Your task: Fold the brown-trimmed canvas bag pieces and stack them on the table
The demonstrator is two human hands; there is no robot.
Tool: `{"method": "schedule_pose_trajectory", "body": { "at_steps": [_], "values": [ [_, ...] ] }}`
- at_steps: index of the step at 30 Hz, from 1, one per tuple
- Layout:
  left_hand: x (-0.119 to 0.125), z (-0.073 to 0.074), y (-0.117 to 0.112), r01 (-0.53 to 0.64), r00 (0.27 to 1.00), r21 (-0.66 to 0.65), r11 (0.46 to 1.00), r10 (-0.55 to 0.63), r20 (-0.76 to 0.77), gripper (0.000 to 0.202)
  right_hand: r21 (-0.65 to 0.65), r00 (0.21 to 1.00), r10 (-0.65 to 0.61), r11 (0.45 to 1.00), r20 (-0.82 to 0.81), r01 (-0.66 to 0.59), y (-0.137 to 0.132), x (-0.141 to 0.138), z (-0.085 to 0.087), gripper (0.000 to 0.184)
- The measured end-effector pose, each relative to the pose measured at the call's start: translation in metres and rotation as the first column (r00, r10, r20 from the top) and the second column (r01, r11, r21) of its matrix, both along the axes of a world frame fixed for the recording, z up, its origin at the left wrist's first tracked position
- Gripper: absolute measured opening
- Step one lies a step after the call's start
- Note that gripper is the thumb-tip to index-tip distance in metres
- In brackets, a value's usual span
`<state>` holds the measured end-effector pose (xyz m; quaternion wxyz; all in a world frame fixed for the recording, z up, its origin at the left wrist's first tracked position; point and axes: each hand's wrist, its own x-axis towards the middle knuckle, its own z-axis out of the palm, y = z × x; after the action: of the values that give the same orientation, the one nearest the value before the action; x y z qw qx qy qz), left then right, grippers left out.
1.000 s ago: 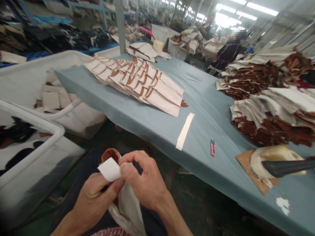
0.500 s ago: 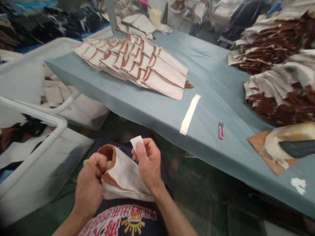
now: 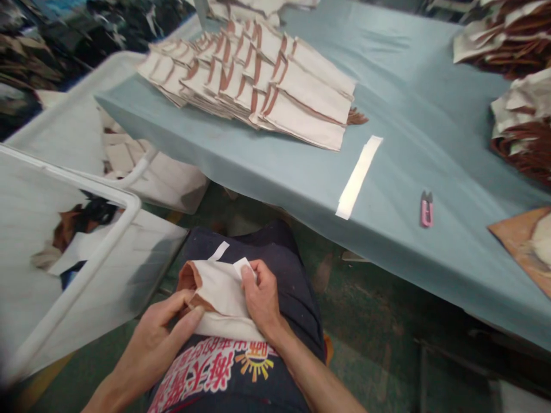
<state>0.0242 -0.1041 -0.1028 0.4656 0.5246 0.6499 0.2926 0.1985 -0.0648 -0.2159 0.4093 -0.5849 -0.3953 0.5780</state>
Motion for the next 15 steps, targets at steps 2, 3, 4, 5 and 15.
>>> {"method": "schedule_pose_trajectory", "body": {
  "at_steps": [2, 3, 4, 5, 15],
  "values": [
    [-0.001, 0.006, 0.005, 0.069, 0.996, 0.004, 0.998, -0.068, -0.053, 0.033, 0.006, 1.000, 0.022, 1.000, 0.010, -0.022, 0.004, 0.002, 0.006, 0.041],
    [0.000, 0.009, 0.009, 0.082, 0.994, 0.019, 0.996, -0.081, -0.068, 0.032, 0.010, 0.999, 0.033, 0.999, 0.013, -0.033, 0.007, 0.004, 0.010, 0.041],
    [0.001, 0.012, 0.013, 0.082, 0.995, 0.038, 0.996, -0.079, -0.068, 0.031, 0.015, 0.999, 0.044, 0.999, 0.014, -0.044, 0.010, 0.006, 0.016, 0.041],
    [0.003, 0.014, 0.018, 0.070, 0.996, 0.059, 0.996, -0.067, -0.054, 0.031, 0.021, 0.998, 0.053, 0.998, 0.015, -0.054, 0.014, 0.011, 0.024, 0.041],
    [0.010, 0.043, 0.060, 0.183, 0.962, 0.185, 0.966, -0.214, 0.166, 0.027, 0.172, 0.944, 0.328, 0.932, -0.023, -0.320, 0.017, 0.054, 0.163, 0.033]
  ]
}}
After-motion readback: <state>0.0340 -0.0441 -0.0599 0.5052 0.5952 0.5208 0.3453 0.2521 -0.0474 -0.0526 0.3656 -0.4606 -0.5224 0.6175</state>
